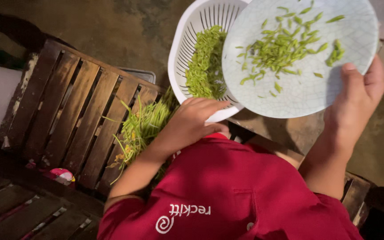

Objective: The person uses scissors to cut long green vegetable stems into small pieces over a plate, then transfers the cut pieces into a white colander. The person repeats this process with multiple stems, occasionally picking up new stems from a nearby container.

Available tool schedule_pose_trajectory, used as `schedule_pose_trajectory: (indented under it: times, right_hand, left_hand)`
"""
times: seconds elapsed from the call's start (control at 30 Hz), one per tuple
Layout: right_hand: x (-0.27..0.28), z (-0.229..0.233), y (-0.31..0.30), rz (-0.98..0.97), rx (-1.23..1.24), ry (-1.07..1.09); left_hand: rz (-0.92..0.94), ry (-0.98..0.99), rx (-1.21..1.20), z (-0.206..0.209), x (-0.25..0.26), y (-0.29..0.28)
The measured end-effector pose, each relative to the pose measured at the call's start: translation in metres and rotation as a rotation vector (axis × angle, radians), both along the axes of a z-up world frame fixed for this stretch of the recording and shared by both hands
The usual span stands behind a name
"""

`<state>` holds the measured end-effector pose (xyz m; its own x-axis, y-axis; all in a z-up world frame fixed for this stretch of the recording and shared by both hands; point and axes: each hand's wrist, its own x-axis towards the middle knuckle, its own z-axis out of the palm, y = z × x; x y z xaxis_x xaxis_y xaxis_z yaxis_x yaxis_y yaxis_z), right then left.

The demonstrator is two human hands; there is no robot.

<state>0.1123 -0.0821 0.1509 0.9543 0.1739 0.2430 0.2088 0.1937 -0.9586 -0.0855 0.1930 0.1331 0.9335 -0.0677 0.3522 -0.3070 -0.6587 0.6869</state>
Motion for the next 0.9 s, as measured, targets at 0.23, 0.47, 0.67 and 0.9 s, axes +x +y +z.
schedule_pose_trajectory:
  times: [0.23, 0.47, 0.67, 0.9]
  right_hand:
    - [0.004, -0.026, 0.032, 0.062, -0.003, 0.046]
    - [-0.009, -0.028, 0.057, 0.135, -0.067, 0.041]
    - [-0.012, -0.032, 0.068, 0.192, -0.078, 0.019]
    - [-0.013, -0.031, 0.073, 0.191, -0.140, -0.018]
  left_hand:
    - [0.231, -0.187, 0.014, 0.006, 0.037, 0.014]
    - [0.051, -0.041, 0.145, 0.009, 0.091, 0.008]
    - [0.069, -0.016, 0.165, -0.005, 0.102, 0.009]
    - [0.106, 0.028, 0.057, -0.029, 0.092, 0.027]
